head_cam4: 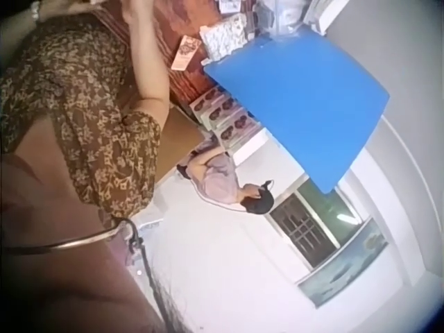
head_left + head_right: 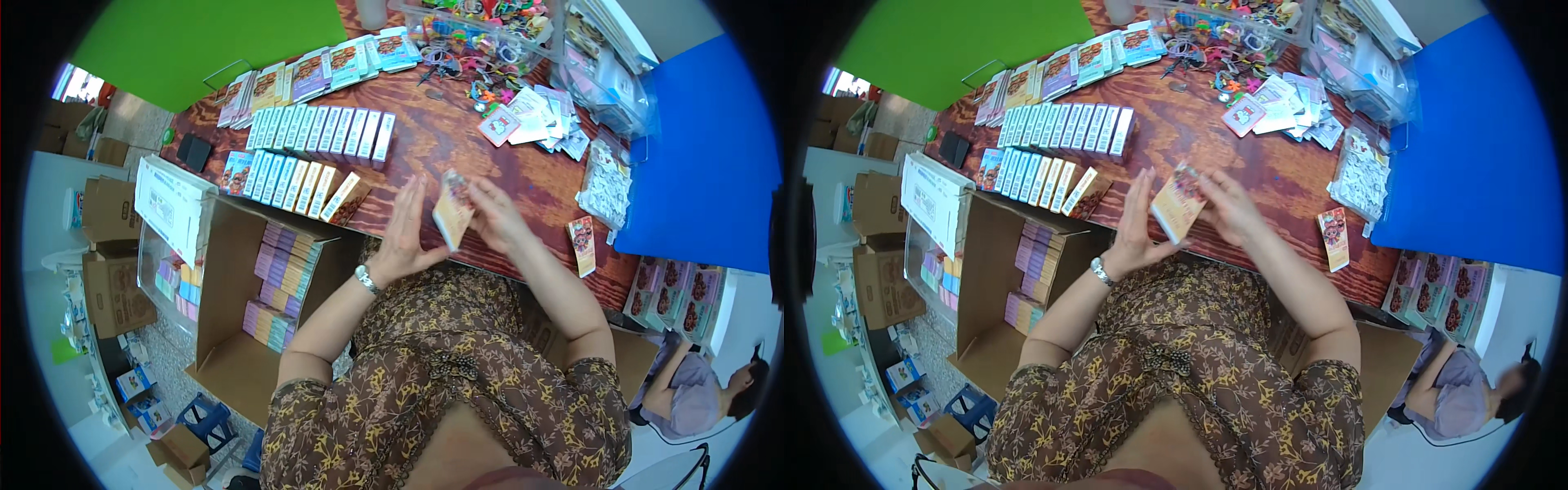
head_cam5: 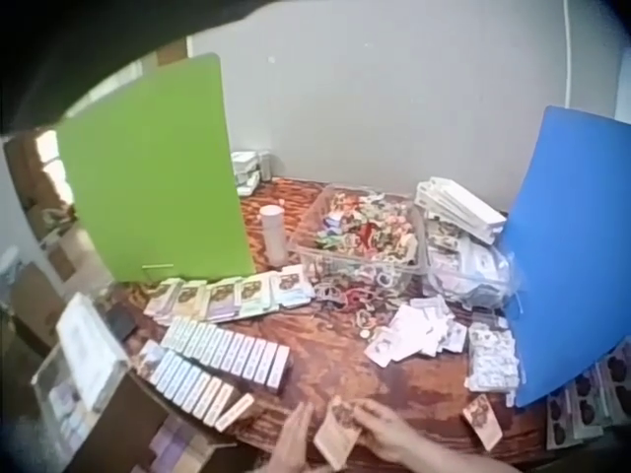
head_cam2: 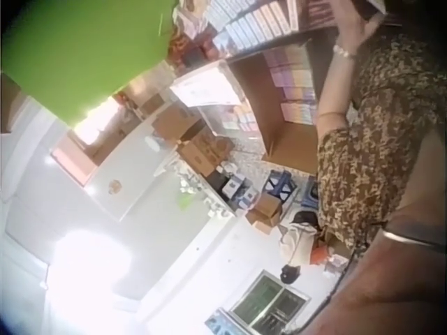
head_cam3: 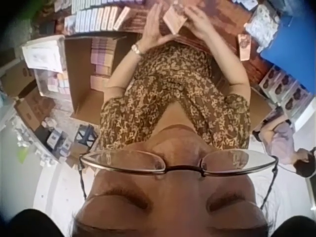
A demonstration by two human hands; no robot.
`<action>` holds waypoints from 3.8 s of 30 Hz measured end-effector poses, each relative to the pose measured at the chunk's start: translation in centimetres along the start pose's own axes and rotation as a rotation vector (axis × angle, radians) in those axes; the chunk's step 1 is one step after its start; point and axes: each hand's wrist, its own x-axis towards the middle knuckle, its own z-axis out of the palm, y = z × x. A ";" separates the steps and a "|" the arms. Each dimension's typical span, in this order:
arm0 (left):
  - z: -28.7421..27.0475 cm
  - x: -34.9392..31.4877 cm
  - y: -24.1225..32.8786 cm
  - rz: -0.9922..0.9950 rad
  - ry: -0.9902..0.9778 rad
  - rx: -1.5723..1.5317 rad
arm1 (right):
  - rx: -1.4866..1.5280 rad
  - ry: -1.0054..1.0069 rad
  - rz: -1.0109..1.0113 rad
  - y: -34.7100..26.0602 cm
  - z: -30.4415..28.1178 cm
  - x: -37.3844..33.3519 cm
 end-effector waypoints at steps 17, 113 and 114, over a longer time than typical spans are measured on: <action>5.1 1.1 -0.9 -0.402 0.049 -0.133 | -2.030 0.615 -0.391 -9.0 -8.2 10.6; 6.5 1.4 -4.4 -0.355 0.146 -0.044 | -1.755 0.249 -0.371 -8.9 -0.4 25.2; 6.5 1.5 -4.4 -0.354 0.148 -0.042 | -1.755 0.248 -0.375 -9.0 -0.4 25.1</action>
